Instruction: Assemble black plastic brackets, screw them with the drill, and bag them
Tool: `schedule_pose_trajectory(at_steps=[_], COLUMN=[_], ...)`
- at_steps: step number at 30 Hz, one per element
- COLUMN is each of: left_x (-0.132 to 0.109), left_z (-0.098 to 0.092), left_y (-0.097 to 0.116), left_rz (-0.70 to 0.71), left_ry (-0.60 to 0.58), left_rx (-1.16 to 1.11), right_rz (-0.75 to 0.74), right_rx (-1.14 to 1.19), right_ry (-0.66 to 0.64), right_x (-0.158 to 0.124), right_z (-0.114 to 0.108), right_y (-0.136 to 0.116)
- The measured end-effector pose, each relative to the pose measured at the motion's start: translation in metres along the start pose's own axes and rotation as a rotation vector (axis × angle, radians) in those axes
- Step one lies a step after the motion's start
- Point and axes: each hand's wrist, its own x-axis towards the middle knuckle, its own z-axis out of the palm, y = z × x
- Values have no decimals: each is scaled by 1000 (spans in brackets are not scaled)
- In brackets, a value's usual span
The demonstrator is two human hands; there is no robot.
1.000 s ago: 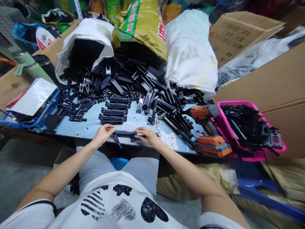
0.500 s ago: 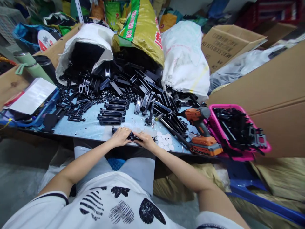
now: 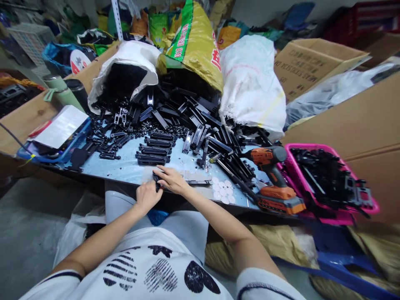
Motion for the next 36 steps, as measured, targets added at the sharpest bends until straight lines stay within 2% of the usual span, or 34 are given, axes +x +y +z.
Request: schedule_pose_trajectory(at_steps=[3,8,12,15,17,19,21,23,25,27,30,33,35,36], left_x=[3,19,20,18,22,31,47,64,77,81,68,38,15,4], left_z=[3,10,8,6,5,4,4,6,8,5,-16,-52,-76,-85], left_y=[8,20,16,11,4,-2,-4,1,9,15,16,14,19,23], left_rz=[-61,-153,-123,-114,15,305,648,854,900,907,942,1021,1074,1074], left_ry=[-144,-143,-126,-147,-112,-27,32,27,-2,-7,69,113,47,11], left_rx=[-8,-52,-70,-76,-78,-75,-37,50,130,145,40,-278,-600,-743], right_rz=[23,97,198,182,136,166,272,336,314,236,73,-109,-217,-263], right_rx=[50,97,25,-3,-59,-184,-354,-498,-577,-589,-452,-106,194,342], right_ry=[-32,-20,-41,-16,29,94,144,147,142,163,180,136,118,125], right_x=[9,9,18,12,-8,-39,-72,-97,-107,-106,-92,-80,-73,-69], right_z=[12,17,21,14,3,-10,-19,-23,-26,-33,-61,-96,-106,-104], right_y=[3,6,-1,-6,-5,3,15,27,35,34,16,-17,-41,-52])
